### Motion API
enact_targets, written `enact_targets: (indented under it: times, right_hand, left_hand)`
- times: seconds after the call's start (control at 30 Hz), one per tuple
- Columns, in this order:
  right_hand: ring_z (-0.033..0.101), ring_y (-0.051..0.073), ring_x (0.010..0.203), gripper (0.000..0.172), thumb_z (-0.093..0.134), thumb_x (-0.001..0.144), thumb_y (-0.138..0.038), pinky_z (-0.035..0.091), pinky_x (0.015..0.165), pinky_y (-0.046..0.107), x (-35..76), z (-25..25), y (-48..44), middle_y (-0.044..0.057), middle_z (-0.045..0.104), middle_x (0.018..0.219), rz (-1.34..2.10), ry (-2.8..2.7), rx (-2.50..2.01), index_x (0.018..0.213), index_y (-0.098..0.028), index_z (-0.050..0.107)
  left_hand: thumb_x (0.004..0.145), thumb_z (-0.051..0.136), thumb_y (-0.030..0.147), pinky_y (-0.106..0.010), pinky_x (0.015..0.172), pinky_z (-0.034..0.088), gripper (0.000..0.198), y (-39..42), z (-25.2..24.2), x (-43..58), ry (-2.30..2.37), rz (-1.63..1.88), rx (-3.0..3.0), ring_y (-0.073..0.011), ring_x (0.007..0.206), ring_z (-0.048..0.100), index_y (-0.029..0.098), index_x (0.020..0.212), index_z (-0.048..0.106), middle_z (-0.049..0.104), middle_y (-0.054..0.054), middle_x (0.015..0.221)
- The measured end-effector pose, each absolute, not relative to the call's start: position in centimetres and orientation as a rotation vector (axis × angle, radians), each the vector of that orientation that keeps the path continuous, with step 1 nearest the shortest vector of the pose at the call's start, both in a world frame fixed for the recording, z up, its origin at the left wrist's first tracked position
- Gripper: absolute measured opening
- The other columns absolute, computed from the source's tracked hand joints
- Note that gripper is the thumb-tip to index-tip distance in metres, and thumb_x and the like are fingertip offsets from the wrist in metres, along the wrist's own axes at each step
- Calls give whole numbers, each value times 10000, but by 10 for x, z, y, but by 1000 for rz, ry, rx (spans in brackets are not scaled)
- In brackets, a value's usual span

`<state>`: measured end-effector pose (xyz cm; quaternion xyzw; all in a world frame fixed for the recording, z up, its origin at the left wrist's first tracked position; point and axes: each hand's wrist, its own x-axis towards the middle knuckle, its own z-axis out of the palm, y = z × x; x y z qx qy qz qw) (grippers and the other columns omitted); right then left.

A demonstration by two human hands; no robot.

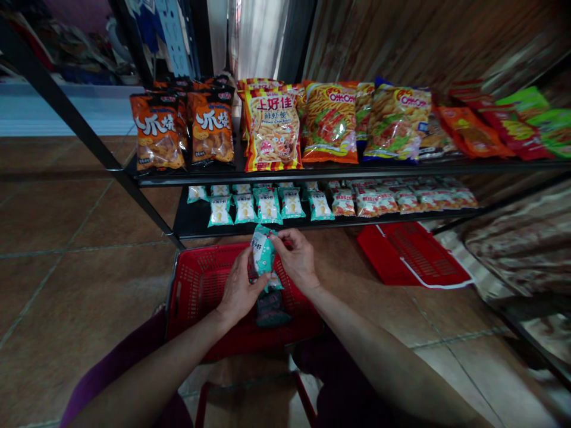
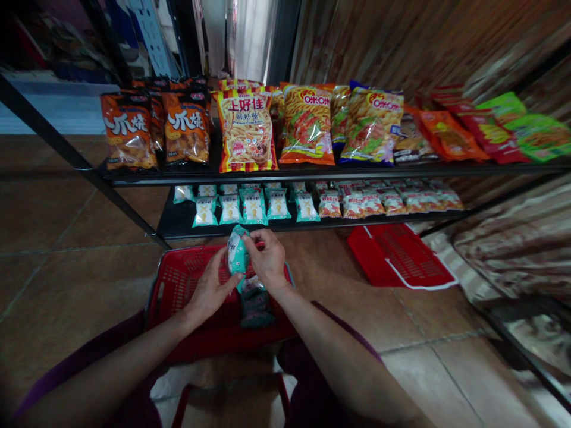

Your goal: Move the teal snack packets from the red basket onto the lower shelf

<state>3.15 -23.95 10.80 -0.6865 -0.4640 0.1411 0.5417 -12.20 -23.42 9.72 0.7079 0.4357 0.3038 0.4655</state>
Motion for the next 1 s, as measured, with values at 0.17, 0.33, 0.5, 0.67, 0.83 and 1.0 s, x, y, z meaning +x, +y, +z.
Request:
enact_targets:
  times: [0.17, 0.33, 0.5, 0.67, 0.83, 1.0]
  right_hand:
    - [557, 132, 702, 140, 576, 804, -333, 443, 660, 250, 16, 117, -250, 12, 606, 755, 254, -1367, -1649, 754, -204, 596]
    - [576, 163, 796, 107, 564, 826, -298, 460, 747, 290, 2, 124, -257, 43, 629, 813, 276, -1647, -1525, 814, -201, 606]
    - [563, 179, 1002, 203, 509, 852, -277, 446, 883, 333, 1, 128, -259, 71, 623, 1041, 412, -1595, -1413, 1031, -214, 581]
    - [573, 170, 940, 266, 559, 797, -363, 448, 868, 334, 11, 111, -253, 60, 613, 1013, 648, -965, -1536, 1010, -204, 574]
    - [588, 137, 806, 313, 722, 621, -422, 487, 757, 297, 6, 100, -259, 5, 625, 892, 1206, -367, -1393, 823, -218, 597]
    - [612, 124, 696, 392, 823, 500, -376, 500, 725, 305, -1, 112, -264, -12, 641, 722, 1474, -152, -1289, 731, -189, 568]
  left_hand:
    - [662, 697, 305, -445, 1055, 282, 808, -237, 94, -114, 1074, 765, 1517, -279, 1279, 377, 173, 1360, 312, 366, -166, 1411]
    - [566, 758, 186, -368, 981, 363, 692, -237, 90, -112, 1077, 891, 1201, -258, 1141, 507, 217, 1203, 490, 543, -103, 1235]
    - [643, 725, 247, -285, 753, 456, 394, -226, 90, -116, 1059, 961, 950, -173, 809, 605, 201, 996, 557, 649, -36, 913]
    - [630, 751, 250, -294, 798, 452, 434, -206, 105, -126, 930, 1004, 688, -156, 846, 610, 201, 1015, 555, 660, -23, 958]
    - [645, 737, 209, -294, 777, 461, 415, -197, 114, -134, 828, 976, 509, -147, 802, 615, 183, 1024, 570, 667, -20, 917]
    - [683, 694, 153, -300, 848, 452, 417, -196, 116, -137, 763, 983, 420, -156, 863, 624, 181, 1080, 569, 675, -38, 971]
